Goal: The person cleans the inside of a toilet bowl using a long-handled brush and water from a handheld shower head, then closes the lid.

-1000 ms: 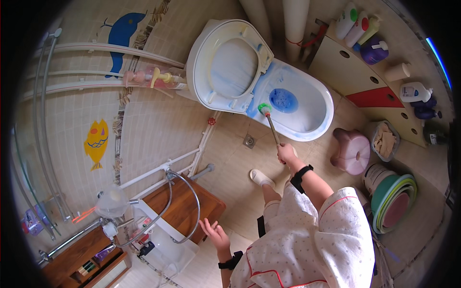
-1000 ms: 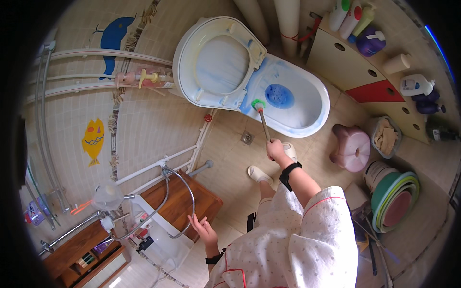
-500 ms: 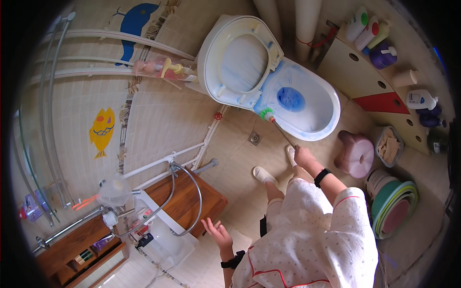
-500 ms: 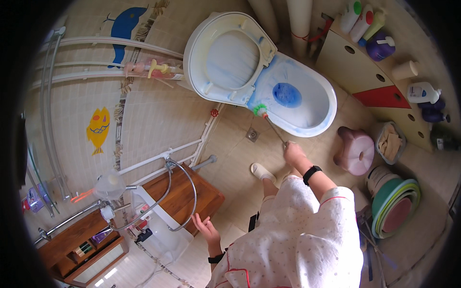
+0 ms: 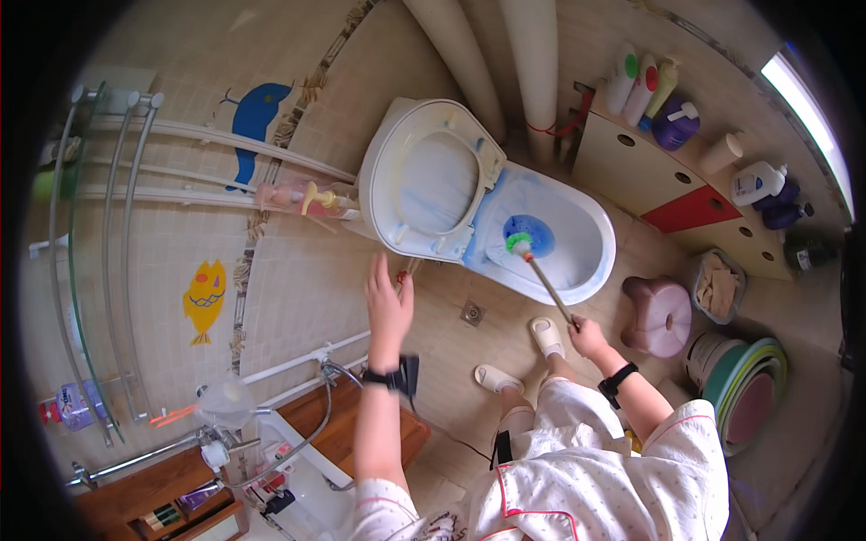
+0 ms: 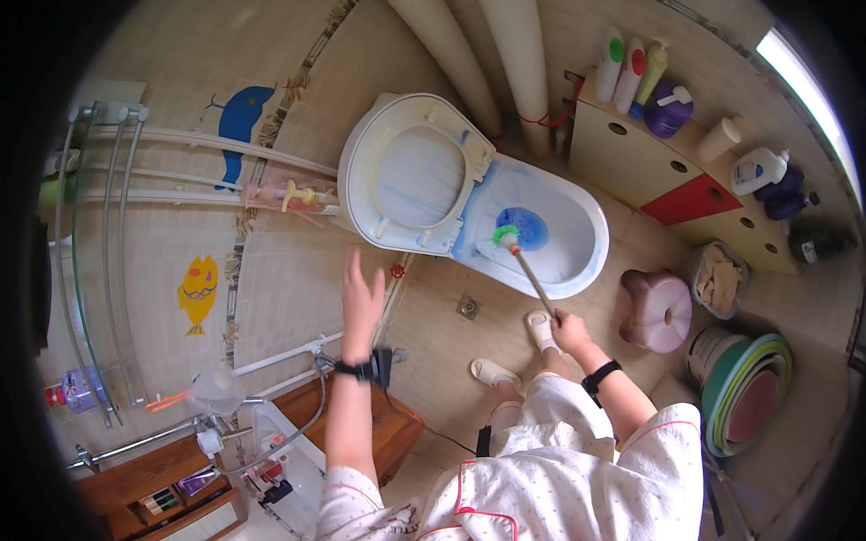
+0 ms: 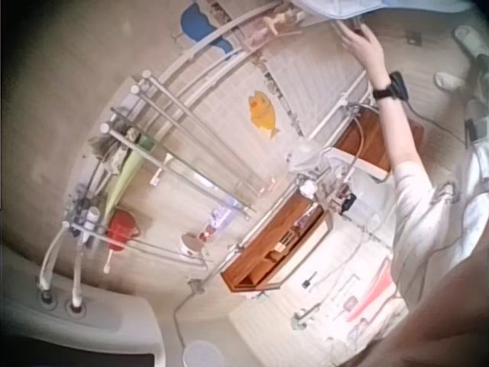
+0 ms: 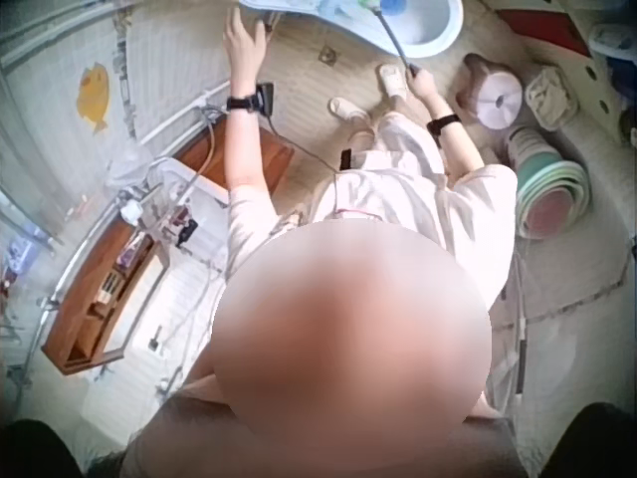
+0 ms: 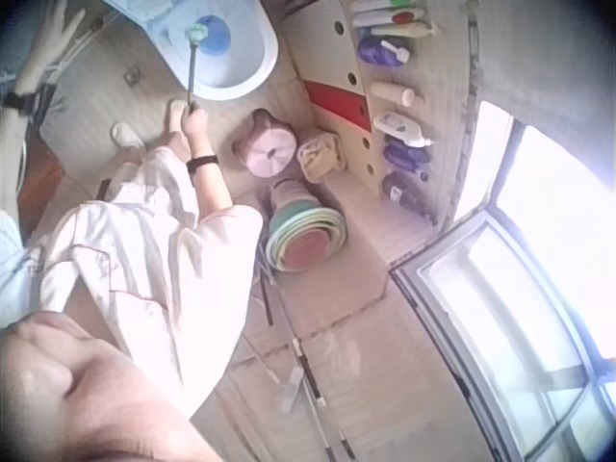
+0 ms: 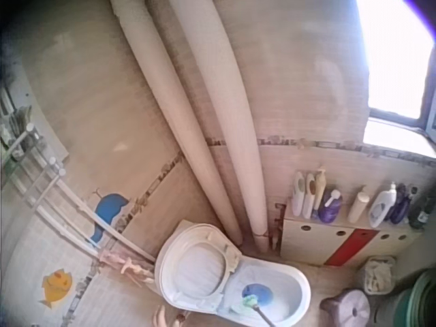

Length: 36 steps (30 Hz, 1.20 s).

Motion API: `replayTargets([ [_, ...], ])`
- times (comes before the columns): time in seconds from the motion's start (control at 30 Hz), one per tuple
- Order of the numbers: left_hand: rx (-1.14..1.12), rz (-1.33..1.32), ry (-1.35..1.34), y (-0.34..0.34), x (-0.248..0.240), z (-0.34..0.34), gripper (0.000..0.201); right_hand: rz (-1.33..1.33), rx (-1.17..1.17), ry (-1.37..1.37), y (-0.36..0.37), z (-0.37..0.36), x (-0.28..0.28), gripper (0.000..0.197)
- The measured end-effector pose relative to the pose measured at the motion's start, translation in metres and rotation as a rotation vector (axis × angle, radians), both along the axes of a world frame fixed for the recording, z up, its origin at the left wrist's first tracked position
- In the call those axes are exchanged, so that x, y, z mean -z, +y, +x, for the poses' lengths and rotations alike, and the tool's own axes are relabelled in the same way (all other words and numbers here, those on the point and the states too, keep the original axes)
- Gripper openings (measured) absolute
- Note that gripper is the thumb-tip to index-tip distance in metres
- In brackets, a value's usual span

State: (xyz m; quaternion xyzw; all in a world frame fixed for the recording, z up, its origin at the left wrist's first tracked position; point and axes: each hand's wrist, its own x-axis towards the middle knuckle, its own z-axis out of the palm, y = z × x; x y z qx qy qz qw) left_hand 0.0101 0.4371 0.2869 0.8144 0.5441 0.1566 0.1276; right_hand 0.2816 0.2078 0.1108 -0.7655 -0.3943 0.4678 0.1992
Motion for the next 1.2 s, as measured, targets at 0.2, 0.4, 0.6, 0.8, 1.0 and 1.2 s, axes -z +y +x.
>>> replayTargets([
  [0.2,-0.114,0.195,0.124,0.094,0.027,0.029,0.054,-0.058,0.331,0.029,-0.035,0.037,-0.009,0.021],
  [0.4,-0.266,0.069,0.041,0.109,0.034,0.033,0.049,-0.139,0.652,0.218,-0.057,0.048,-0.013,0.015],
  [0.6,-0.221,0.073,0.014,0.045,0.03,0.065,0.057,-0.164,0.76,0.326,-0.052,0.04,-0.023,0.014],
  [0.8,-0.192,0.022,-0.092,0.022,0.024,0.075,0.056,-0.209,0.728,0.638,-0.033,0.031,-0.041,0.018],
  [1.0,-0.193,0.039,-0.086,0.039,0.028,0.057,0.059,-0.196,0.633,0.767,-0.02,0.024,-0.071,0.017],
  [1.2,-0.123,0.119,-0.127,0.028,0.038,0.044,0.06,-0.242,0.636,0.81,-0.033,0.026,-0.068,0.014],
])
